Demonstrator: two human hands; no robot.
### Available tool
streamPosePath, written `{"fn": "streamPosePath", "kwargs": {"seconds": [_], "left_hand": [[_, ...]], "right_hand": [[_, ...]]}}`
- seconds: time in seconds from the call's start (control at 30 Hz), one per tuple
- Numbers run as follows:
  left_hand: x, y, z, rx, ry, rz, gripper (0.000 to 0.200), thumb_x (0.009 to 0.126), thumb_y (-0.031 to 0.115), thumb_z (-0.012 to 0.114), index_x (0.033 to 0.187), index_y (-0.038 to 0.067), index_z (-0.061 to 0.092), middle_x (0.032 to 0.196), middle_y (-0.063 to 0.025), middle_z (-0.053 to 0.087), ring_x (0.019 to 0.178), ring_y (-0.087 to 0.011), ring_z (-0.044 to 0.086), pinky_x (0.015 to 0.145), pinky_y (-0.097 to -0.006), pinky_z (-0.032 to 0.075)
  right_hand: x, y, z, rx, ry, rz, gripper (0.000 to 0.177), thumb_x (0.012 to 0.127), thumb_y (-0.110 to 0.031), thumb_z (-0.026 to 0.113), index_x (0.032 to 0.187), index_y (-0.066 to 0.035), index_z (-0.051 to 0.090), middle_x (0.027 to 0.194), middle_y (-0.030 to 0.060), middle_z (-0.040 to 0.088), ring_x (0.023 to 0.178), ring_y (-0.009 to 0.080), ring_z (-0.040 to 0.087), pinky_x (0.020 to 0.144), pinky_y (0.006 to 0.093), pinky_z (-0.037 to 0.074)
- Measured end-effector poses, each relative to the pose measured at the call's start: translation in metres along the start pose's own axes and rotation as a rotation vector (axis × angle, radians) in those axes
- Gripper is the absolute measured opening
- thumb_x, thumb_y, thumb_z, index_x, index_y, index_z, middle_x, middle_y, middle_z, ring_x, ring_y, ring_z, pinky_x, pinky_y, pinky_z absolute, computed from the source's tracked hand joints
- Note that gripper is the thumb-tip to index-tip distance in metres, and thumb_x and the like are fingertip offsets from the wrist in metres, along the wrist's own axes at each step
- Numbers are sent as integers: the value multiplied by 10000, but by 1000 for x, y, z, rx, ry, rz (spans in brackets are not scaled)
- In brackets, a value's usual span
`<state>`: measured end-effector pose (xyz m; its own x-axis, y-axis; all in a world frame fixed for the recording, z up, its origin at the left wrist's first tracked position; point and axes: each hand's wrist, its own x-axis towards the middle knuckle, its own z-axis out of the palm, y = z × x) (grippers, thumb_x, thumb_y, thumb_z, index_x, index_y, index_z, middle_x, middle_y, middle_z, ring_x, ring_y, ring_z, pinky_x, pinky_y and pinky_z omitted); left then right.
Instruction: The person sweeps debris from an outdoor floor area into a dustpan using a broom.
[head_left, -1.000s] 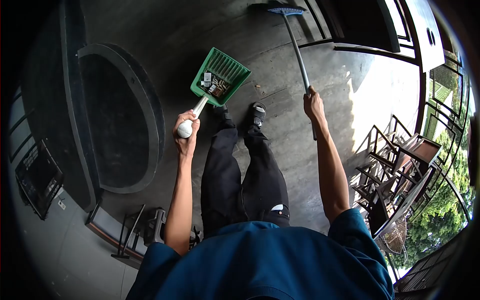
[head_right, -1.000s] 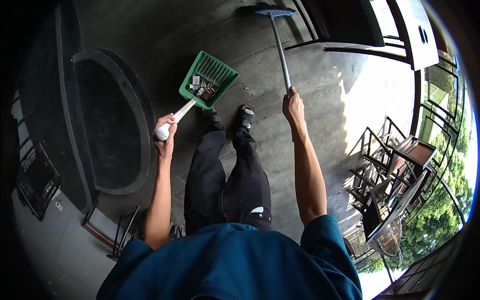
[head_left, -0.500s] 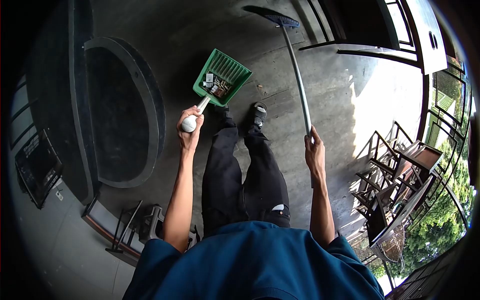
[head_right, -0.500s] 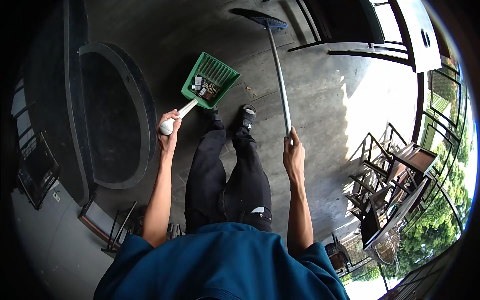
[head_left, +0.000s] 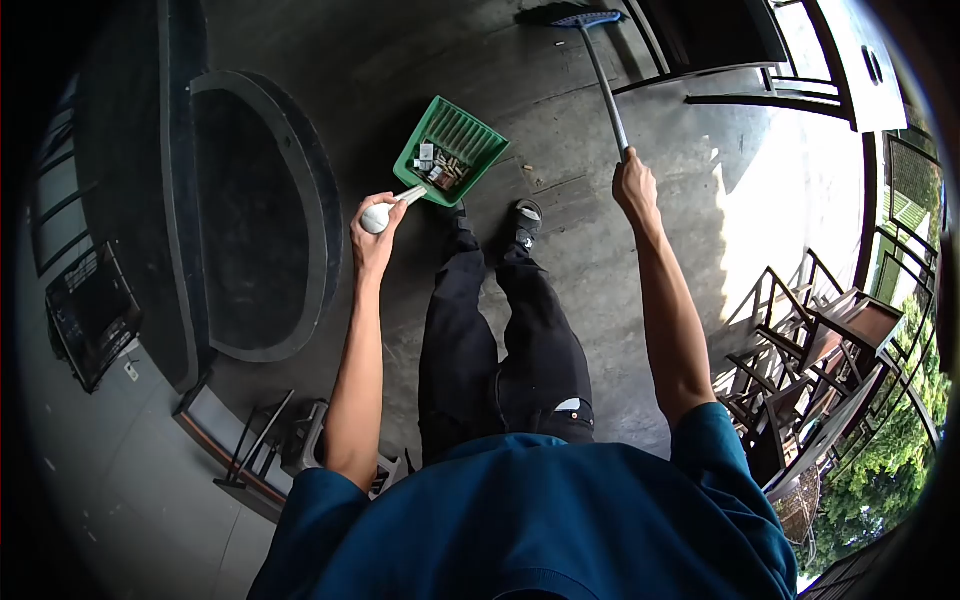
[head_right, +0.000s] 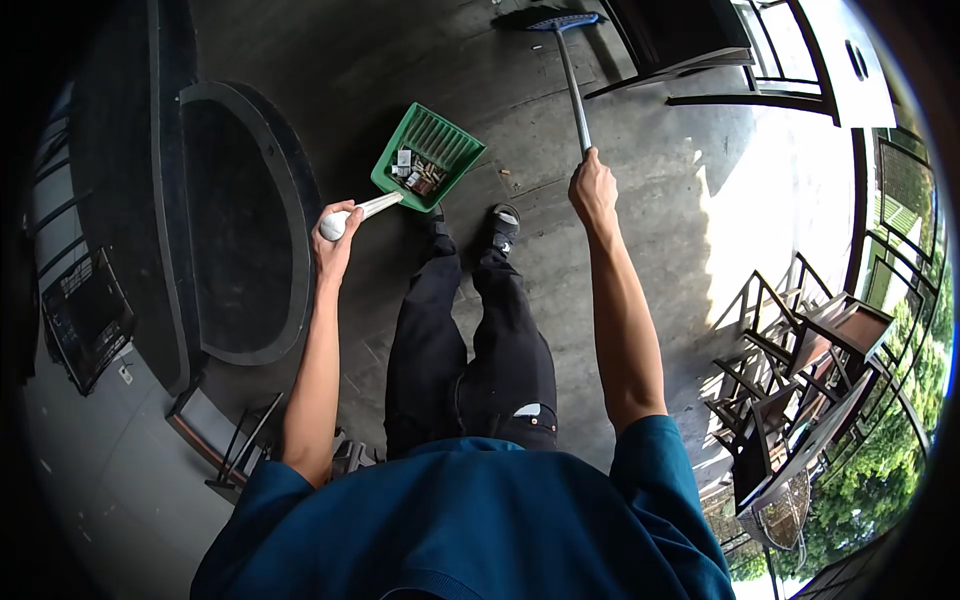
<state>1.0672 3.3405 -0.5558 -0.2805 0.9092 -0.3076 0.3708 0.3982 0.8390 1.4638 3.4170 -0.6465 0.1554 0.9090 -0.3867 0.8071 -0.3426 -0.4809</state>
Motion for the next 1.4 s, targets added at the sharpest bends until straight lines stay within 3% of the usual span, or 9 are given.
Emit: {"fn": "streamPosePath", "kwargs": {"seconds": [0.13, 0.43, 0.5, 0.63, 0.7, 0.93, 1.03, 1.2, 1.4], "left_hand": [[1, 2, 5, -52, 19, -36, 168, 808, 170, 678, 854, 36, 589, 1011, -71, 621, 904, -139, 563, 799, -255, 432], [-32, -22, -27, -40, 47, -17, 94, 801, 73, 632, 871, 39, 579, 1062, -79, 614, 997, -175, 549, 850, -271, 425], [-45, -26, -35, -57, 61, -47, 89, 800, 62, 626, 871, 40, 577, 1069, -80, 612, 1011, -181, 546, 859, -275, 424], [-67, -39, -40, -127, 111, -84, 98, 800, 69, 630, 873, 41, 573, 1084, -84, 608, 1025, -192, 543, 876, -286, 424], [-77, -48, -40, -148, 134, -97, 99, 800, 74, 632, 871, 41, 572, 1092, -87, 605, 1030, -198, 543, 882, -292, 424], [-107, -67, -49, -229, 273, -83, 115, 782, 37, 642, 871, 30, 570, 1083, -125, 602, 1032, -222, 554, 872, -316, 431], [-118, -74, -56, -258, 300, -79, 126, 776, 37, 652, 871, 28, 570, 1081, -132, 601, 1041, -230, 552, 876, -323, 429], [-130, -90, -66, -260, 345, 10, 154, 765, 42, 670, 880, 36, 568, 1048, -131, 600, 1036, -255, 556, 868, -330, 431], [-149, -102, -93, -253, 388, 47, 184, 750, 34, 683, 885, 44, 558, 1014, -122, 593, 1036, -276, 558, 854, -346, 439]], "right_hand": [[-75, 22, 4, 35, -1, -70, 414, 868, -124, 452, 1261, -14, 386, 717, 261, 583, 678, 460, 563, 571, 521, 436], [-215, 4, -59, 77, -253, 228, 415, 879, -121, 492, 1282, -46, 426, 680, 251, 518, 585, 363, 514, 550, 411, 424], [-221, -4, -70, 111, -227, 270, 416, 876, -126, 513, 1284, -72, 455, 634, 230, 442, 503, 251, 430, 528, 350, 402], [-198, -32, -67, 137, -176, 181, 417, 878, -114, 508, 1291, -83, 457, 629, 204, 413, 515, 198, 385, 530, 327, 398], [-168, -57, -63, 155, -183, 149, 445, 855, -62, 500, 1295, -77, 437, 709, 287, 505, 624, 409, 535, 592, 372, 440], [-27, -93, 30, -30, -46, -192, 460, 826, -155, 474, 1280, -89, 442, 750, 263, 594, 706, 427, 575, 630, 458, 465], [8, -102, 55, -170, -182, -153, 481, 842, -179, 473, 1317, -126, 421, 653, 184, 589, 553, 286, 600, 540, 396, 477], [-48, -83, 57, 39, -349, 5, 506, 877, -210, 461, 1374, -197, 364, 523, 35, 446, 421, 157, 465, 386, 330, 404], [-173, -12, 44, -205, -273, -69, 500, 889, -253, 491, 1373, -211, 372, 525, 29, 440, 423, 138, 447, 388, 329, 359]]}}
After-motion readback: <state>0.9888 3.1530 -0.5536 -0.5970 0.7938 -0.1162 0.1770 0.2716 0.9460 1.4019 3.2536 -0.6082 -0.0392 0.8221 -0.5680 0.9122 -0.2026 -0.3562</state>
